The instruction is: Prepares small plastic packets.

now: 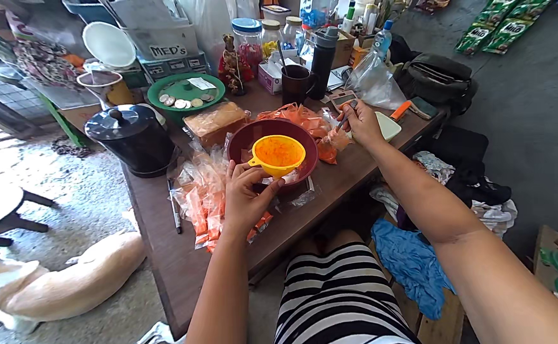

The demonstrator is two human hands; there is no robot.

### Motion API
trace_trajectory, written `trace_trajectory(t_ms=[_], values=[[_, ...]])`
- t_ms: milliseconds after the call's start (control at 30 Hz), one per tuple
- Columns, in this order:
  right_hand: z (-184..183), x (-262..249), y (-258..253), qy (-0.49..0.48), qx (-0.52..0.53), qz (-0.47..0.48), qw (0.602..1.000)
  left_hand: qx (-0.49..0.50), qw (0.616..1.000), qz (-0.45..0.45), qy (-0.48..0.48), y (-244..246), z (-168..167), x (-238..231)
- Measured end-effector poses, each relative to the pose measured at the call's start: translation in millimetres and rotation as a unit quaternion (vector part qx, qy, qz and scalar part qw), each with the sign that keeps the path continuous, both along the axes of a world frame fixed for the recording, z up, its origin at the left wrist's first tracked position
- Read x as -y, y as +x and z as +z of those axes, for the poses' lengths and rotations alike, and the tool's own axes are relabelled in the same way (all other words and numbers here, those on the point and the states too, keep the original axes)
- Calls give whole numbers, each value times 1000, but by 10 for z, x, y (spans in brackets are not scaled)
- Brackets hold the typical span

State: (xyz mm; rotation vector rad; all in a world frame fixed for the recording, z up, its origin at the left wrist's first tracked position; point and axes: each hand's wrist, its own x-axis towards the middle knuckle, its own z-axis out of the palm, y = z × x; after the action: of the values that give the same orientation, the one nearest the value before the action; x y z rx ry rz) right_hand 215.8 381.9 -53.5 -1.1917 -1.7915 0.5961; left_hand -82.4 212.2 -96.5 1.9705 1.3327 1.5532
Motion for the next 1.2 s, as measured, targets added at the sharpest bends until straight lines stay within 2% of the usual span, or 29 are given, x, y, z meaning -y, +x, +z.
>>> trace_trajectory(t_ms=[233,567,833,1067,1200], values=[[47,-46,54,-32,-60,-35,997,-1,1000,-2,7,-9,-23,-12],[202,-34,166,-18,-93,-94,991,-1,1000,-4,5,-11,-16,-10],[237,-7,105,-42,-151,-98,983,0,1000,-2,2,-14,-19,-11],[191,52,271,-58,-187,-130,972,4,1000,-6,0,-15,-17,-14],[9,236,377,-44,-237,-156,958,7,1000,-6,-2,-5,-1,-1]])
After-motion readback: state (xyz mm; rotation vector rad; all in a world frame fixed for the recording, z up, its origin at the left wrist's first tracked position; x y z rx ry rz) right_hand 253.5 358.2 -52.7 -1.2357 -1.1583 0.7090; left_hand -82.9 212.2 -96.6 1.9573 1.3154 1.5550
